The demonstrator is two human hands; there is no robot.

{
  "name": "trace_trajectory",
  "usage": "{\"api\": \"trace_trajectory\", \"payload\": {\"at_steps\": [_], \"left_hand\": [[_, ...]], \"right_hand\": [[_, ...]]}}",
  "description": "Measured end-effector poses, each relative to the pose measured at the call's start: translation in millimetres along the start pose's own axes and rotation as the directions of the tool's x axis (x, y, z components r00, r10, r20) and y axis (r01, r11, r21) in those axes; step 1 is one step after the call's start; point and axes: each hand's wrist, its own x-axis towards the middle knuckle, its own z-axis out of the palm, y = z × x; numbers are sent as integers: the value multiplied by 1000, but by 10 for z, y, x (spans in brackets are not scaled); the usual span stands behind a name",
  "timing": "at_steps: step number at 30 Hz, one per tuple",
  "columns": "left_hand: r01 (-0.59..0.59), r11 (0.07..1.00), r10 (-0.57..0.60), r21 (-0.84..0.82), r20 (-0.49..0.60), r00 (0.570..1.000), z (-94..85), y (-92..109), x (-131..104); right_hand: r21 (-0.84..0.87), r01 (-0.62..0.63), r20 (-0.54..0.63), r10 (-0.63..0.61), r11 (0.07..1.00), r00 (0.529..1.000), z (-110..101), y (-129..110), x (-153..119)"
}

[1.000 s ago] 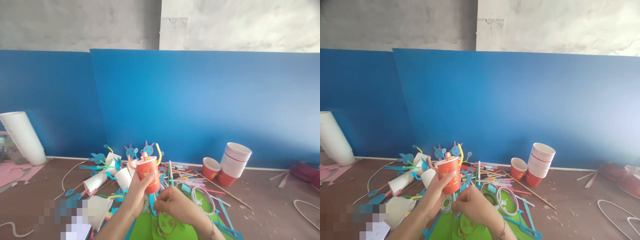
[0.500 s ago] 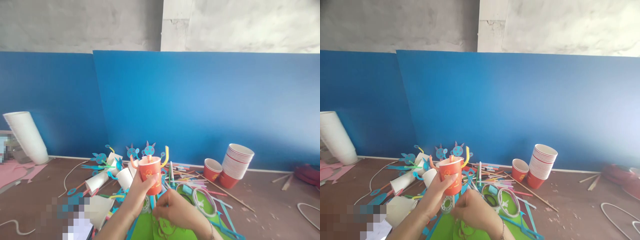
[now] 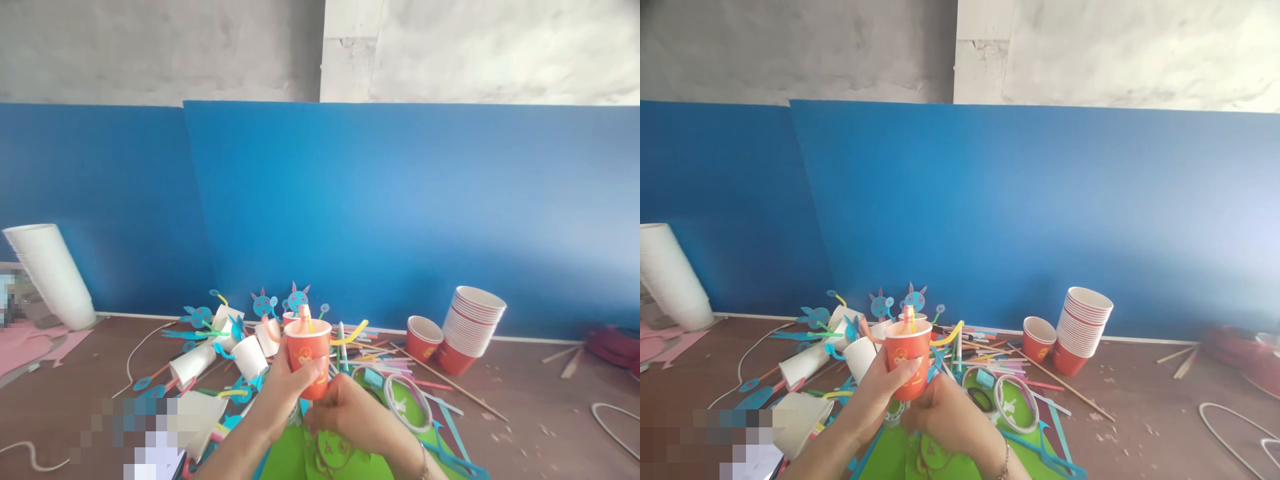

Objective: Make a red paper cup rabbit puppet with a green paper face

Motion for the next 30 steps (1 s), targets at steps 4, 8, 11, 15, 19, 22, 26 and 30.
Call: {"api": "trace_trajectory", "payload": {"at_steps": [4, 8, 11, 15, 19, 22, 26, 30], "left_hand": [[-6, 1000, 6, 24, 0, 1000, -26, -65, 25], [3, 1000, -4, 18, 26, 1000, -62, -36, 34], [15, 999, -17, 44, 59, 998, -103, 7, 35], [109, 992, -122, 66, 225, 967, -135, 11, 6], [177, 981, -193, 76, 407, 893, -106, -42, -34], [165, 985, -173, 58, 459, 872, -89, -86, -30], [165, 985, -167, 42, 411, 896, -78, -148, -18], [202, 979, -182, -26, 336, 924, -23, -179, -52]], "right_hand": [[149, 117, -84, -105, 982, 991, 79, 22, 68], [107, 88, 14, -90, 990, 996, 9, 35, 19], [-36, 38, 10, -37, 999, 999, -230, 66, -30], [30, 91, -485, -65, 995, 872, -555, 89, -33], [288, 283, -461, -126, 915, 878, -550, -19, -76], [393, 277, -243, -191, 877, 951, -434, -123, -120], [290, 296, -201, -245, 910, 949, -406, -150, -117], [202, 342, -259, -287, 918, 922, -447, -110, -84]]}}
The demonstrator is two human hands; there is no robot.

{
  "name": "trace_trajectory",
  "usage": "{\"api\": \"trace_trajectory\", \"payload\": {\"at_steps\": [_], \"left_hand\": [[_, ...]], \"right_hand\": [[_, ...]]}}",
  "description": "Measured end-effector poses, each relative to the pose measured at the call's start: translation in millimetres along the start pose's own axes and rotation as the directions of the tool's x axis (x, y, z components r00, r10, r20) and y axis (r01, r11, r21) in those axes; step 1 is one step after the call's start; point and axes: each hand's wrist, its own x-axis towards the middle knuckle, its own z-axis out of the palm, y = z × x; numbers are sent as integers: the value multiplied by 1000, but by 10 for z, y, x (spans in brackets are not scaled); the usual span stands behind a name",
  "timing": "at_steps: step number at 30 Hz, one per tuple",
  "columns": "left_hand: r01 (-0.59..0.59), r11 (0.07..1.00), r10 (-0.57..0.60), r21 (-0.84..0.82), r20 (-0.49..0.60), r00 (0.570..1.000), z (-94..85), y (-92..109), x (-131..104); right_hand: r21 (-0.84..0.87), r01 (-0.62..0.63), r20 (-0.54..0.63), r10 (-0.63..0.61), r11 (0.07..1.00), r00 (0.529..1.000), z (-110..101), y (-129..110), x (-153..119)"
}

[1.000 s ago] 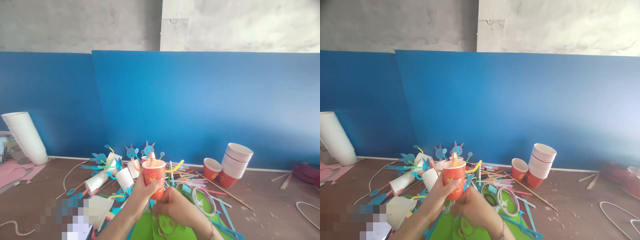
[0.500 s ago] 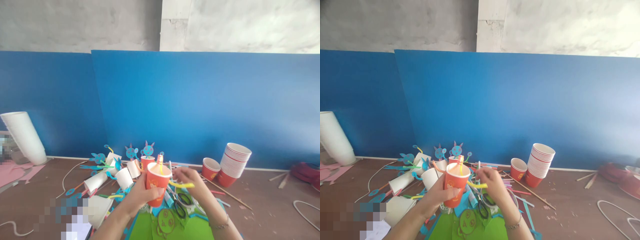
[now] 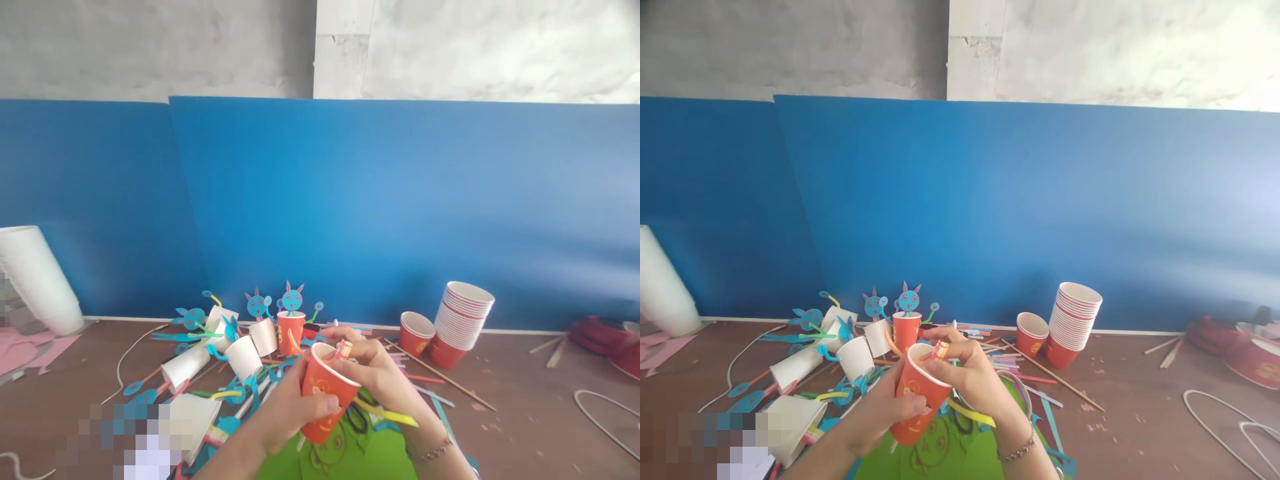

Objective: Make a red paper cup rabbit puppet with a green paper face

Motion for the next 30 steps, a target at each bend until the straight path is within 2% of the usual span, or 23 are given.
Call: {"api": "trace_trajectory", "payload": {"at_steps": [3, 5, 8, 13, 16, 19, 22, 25, 27, 30], "left_hand": [[1, 999, -2, -34, -48, 999, 41, 1, -9], [-1, 999, -1, -33, -59, 998, 50, 7, -9], [-27, 1000, 26, -8, -39, 999, 48, 10, -7], [-20, 998, 22, 61, -26, 999, 41, -15, -4], [-32, 993, 33, 113, -14, 999, 38, -39, 2], [-29, 994, 30, 106, -6, 1000, 32, -56, 11], [-28, 997, 32, 72, -54, 998, 15, -71, 26], [-52, 997, 58, 50, -133, 989, -1, -83, 41], [-76, 996, 82, 38, -196, 977, 1, -81, 44], [-115, 993, 118, 26, -249, 961, 22, -57, 37]], "right_hand": [[33, -24, -70, 26, 999, 997, 15, 11, 9], [54, -35, -77, 39, 998, 996, 35, -2, 8], [51, -62, -26, 64, 997, 998, 49, -39, 0], [4, -109, -112, 109, 994, 988, 46, -70, -9], [-73, -102, -124, 92, 992, 988, 54, -79, -8], [-68, -108, -106, 100, 992, 989, 62, -86, -5], [30, -141, -98, 143, 990, 985, 42, -45, 6], [194, -130, -237, 175, 972, 955, -20, 44, 22], [252, -113, -287, 186, 961, 940, -70, 92, 25], [217, -99, -229, 149, 971, 962, -119, 106, 2]]}}
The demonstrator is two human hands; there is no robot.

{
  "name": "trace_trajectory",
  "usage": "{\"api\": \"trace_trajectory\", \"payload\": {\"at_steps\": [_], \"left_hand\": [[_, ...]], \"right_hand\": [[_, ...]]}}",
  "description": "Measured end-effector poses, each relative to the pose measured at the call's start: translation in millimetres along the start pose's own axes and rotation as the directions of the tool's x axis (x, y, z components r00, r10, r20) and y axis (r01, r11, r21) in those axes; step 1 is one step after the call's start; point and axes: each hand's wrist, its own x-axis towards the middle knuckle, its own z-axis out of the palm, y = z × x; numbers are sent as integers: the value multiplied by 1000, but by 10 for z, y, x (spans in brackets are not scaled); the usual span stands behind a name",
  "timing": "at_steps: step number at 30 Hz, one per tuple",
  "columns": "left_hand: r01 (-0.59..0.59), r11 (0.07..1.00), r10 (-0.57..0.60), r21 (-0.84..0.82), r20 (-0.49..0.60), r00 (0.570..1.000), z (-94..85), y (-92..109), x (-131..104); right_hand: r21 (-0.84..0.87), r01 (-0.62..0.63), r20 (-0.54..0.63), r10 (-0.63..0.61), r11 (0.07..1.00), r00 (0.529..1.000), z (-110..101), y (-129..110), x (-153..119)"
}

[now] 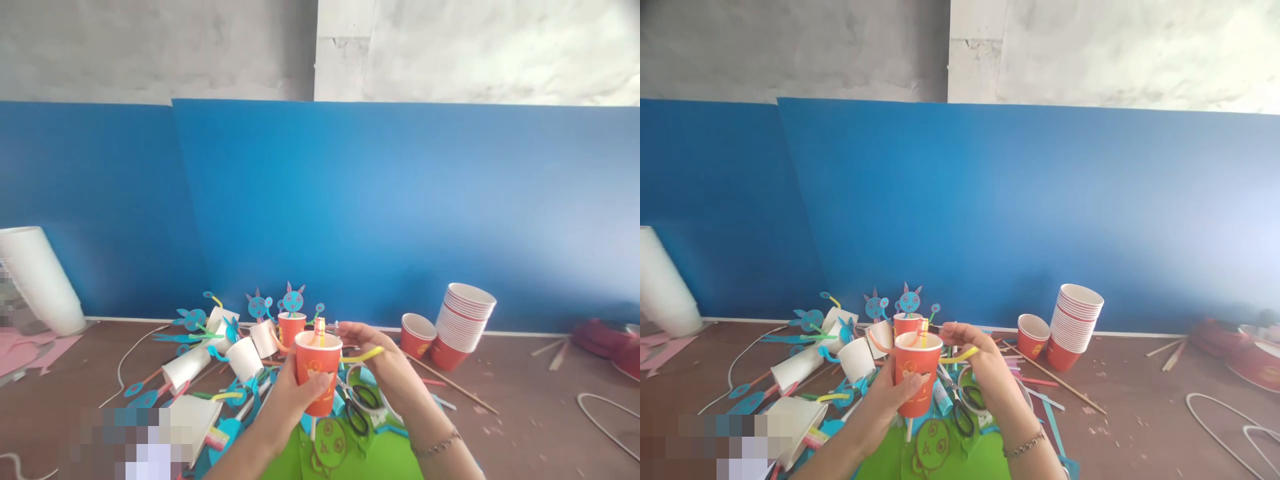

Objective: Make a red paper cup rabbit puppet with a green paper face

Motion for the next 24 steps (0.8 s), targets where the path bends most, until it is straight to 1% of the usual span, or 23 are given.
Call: {"api": "trace_trajectory", "payload": {"at_steps": [2, 4, 5, 6, 8, 10, 11, 13, 15, 16, 19, 21, 24], "left_hand": [[-31, 1000, 31, -4, 0, 1000, 16, 26, -9], [-70, 997, 70, -12, 29, 997, 33, 49, -15], [-84, 996, 84, -15, 50, 995, 40, 57, -16], [-90, 996, 90, -12, 76, 993, 47, 61, -15], [-95, 995, 95, -3, 121, 988, 57, 55, -6], [-120, 993, 120, -4, 124, 985, 58, 38, 11], [-150, 989, 150, -11, 103, 983, 55, 32, 23], [-220, 975, 220, -24, 17, 975, 44, 36, 46], [-255, 967, 253, -17, -75, 965, 31, 68, 64], [-255, 967, 252, -9, -110, 961, 25, 92, 68], [-241, 970, 243, 34, -190, 951, 11, 165, 73], [-252, 965, 261, 68, -230, 938, -6, 197, 77], [-267, 956, 290, 124, -230, 929, -54, 211, 97]], "right_hand": [[9, 8, 138, -9, 1000, 990, -4, -21, -33], [47, -14, 294, -1, 999, 956, 23, -45, -74], [62, -26, 343, 3, 998, 939, 47, -55, -92], [67, -25, 364, -1, 997, 931, 74, -61, -107], [49, 22, 337, -37, 999, 941, 133, -60, -118], [16, 78, 277, -80, 997, 958, 178, -41, -110], [2, 94, 253, -92, 996, 963, 190, -29, -101], [-1, 103, 214, -101, 995, 972, 197, -8, -84], [6, 107, 178, -107, 994, 978, 189, -4, -75], [12, 107, 170, -107, 994, 980, 182, -11, -75], [8, 86, 189, -86, 996, 978, 164, -60, -90], [-24, 76, 213, -70, 997, 975, 145, -101, -107], [-76, 99, 260, -76, 992, 963, 86, -143, -125]]}}
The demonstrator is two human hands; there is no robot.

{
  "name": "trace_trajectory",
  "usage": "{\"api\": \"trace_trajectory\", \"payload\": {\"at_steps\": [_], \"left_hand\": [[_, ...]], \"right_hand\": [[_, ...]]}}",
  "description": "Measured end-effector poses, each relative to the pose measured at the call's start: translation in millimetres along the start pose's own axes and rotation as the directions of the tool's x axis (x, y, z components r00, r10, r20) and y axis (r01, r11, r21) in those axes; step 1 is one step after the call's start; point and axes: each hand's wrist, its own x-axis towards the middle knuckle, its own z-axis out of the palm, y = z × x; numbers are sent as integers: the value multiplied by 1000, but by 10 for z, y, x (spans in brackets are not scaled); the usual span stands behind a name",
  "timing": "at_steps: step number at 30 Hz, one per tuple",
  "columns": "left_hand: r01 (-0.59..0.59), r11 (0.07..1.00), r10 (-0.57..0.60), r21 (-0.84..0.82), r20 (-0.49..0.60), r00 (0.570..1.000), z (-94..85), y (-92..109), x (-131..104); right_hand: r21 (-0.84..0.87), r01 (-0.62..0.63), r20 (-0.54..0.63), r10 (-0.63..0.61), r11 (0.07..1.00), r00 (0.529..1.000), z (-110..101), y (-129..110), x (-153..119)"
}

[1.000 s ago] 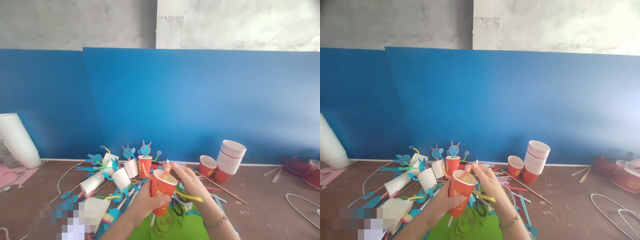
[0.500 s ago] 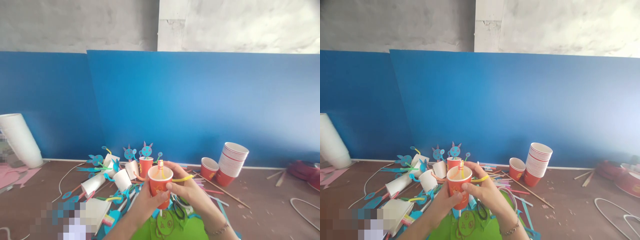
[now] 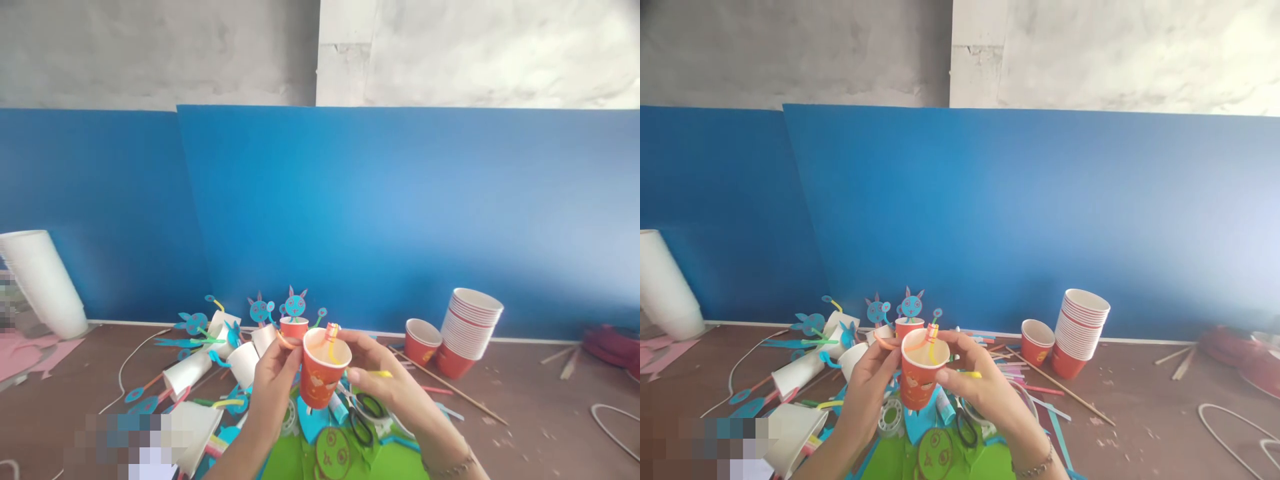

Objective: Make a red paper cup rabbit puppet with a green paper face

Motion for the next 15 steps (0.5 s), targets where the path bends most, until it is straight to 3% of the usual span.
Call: {"api": "trace_trajectory", "payload": {"at_steps": [4, 7, 9, 12, 15], "left_hand": [[-48, 994, 48, 99, 2, 999, -53, -28, 32], [-89, 986, 88, 140, 8, 996, -63, -33, 26], [-103, 982, 99, 155, 37, 994, -65, -28, 19], [-129, 973, 106, 193, 125, 986, -77, -20, 15], [-164, 954, 113, 253, 207, 972, -94, -14, 5]], "right_hand": [[-47, 39, -123, -44, 998, 991, -121, -6, -9], [86, 89, -185, -72, 992, 980, -189, -18, 9], [108, 54, -201, -32, 993, 979, -198, -31, 16], [-57, -65, -178, 54, 996, 983, -147, -38, 16], [-282, -72, -170, 24, 957, 985, -46, -29, 19]]}}
